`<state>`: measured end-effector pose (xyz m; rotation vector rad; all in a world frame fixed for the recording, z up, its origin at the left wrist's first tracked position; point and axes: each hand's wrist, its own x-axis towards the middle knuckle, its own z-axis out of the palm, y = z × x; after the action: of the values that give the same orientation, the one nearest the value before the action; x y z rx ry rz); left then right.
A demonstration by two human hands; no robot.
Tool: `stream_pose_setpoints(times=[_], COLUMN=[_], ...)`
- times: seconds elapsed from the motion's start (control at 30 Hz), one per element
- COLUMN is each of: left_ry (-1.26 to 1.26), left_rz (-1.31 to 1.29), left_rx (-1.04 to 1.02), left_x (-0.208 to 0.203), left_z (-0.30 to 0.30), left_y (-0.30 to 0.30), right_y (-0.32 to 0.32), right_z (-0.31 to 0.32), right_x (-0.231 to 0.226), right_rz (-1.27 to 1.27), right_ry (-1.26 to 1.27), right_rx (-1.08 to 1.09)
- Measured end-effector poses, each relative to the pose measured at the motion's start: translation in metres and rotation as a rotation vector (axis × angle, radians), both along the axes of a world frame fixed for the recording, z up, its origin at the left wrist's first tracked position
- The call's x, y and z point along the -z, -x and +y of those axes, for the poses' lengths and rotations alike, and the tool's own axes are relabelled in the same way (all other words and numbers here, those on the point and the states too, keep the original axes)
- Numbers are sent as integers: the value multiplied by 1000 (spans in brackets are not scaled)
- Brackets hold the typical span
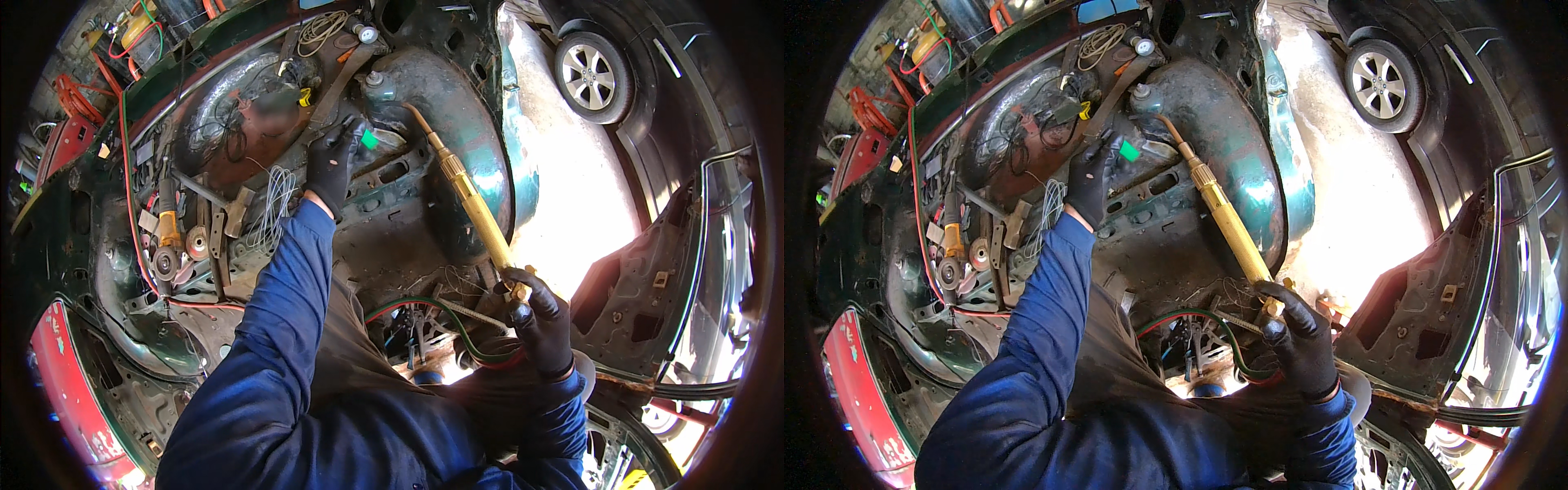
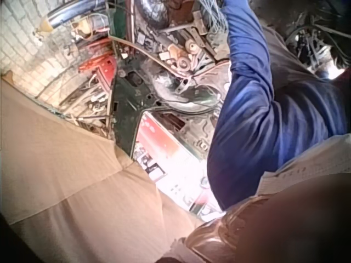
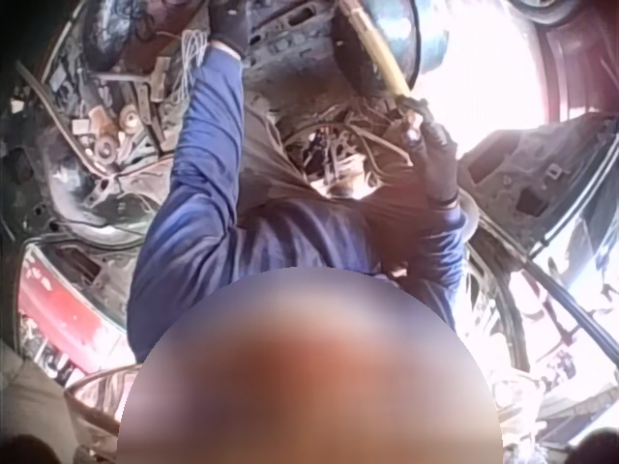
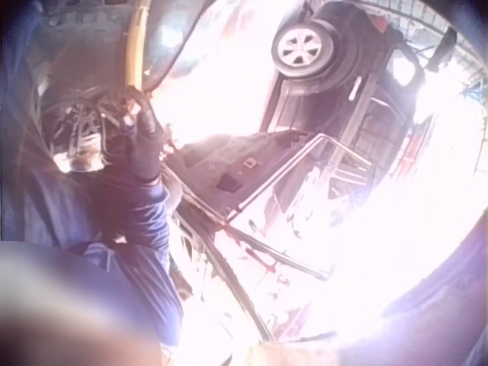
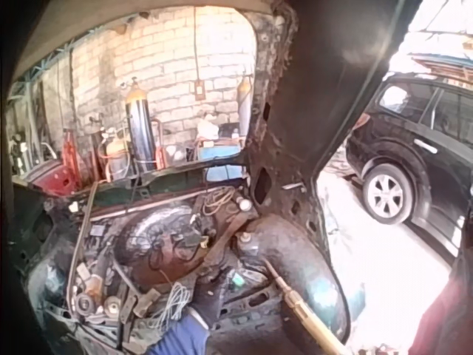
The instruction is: The person uses a welding torch and filler wire to weld a section of the car's undercarriage frame. They repeatedly apply heat and wire to the same area, then use a hammer to tap the weld.
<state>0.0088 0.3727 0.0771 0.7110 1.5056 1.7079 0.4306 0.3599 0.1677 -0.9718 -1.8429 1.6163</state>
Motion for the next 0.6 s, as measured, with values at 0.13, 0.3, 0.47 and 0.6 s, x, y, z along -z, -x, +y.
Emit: stream_pose_setpoints(times=[0.13, 0.3, 0.47, 0.6], left_ry=[-16, -149, -319, -407], left_rz=[273, 224, -311, -631], left_rx=[-34, -38, 97, 334], left_x=[6, 13, 11, 35], left_z=[1, 4, 8, 5], left_y=[1, -5, -7, 24], right_y=[0, 5, 3, 8], right_z=[-2, -2, -2, -3], right_x=[-7, -9, -3, -9], right_rz=[-62, -91, -52, -82], right_ry=[56, 32, 14, 76], right_rx=[-11, -16, -15, -24])
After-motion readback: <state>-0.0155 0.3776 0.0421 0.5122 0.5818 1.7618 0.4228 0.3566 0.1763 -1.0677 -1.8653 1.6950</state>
